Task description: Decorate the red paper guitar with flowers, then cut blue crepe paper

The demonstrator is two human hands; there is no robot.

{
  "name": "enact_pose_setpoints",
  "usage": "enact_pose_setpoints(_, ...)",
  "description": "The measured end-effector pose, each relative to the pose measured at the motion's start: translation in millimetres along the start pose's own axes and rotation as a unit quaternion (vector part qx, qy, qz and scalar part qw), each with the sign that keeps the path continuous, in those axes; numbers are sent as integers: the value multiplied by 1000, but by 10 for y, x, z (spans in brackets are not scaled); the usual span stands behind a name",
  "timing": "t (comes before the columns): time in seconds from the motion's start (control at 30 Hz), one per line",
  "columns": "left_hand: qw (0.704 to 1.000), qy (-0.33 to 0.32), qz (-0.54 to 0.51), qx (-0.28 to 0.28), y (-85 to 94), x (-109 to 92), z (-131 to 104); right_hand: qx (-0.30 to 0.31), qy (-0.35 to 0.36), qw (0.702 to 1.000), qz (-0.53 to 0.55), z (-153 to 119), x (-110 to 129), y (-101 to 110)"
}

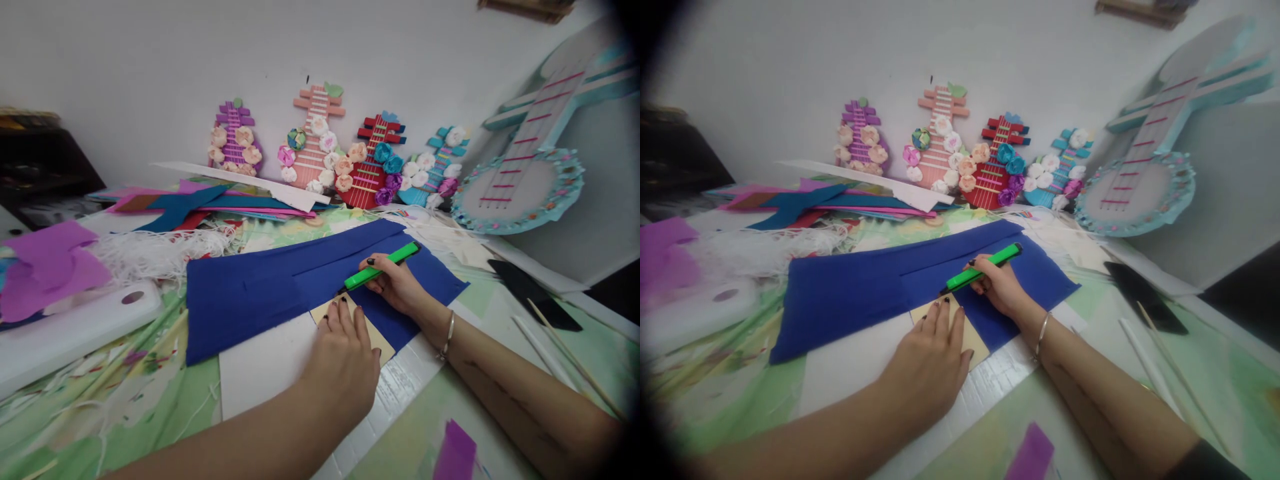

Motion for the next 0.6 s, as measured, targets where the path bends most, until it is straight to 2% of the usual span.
enact_pose_setpoints(0.4, 1000, -4, 14, 22, 21, -1, 7, 15, 3, 1000, -25, -2, 22, -36)
enact_pose_setpoints(0.6, 998, -6, 6, 66, 10, -10, 12, 12, 6, 999, -29, 12, 14, -21)
Point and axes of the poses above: each hand's wrist, its own z-axis towards the middle knuckle, its own y-axis out of the back of the hand, x = y × z, the point moved 7 cm from there along z, towards the middle knuckle, and after that the axes turned 8 degrees about y, right-handed, at the moved point
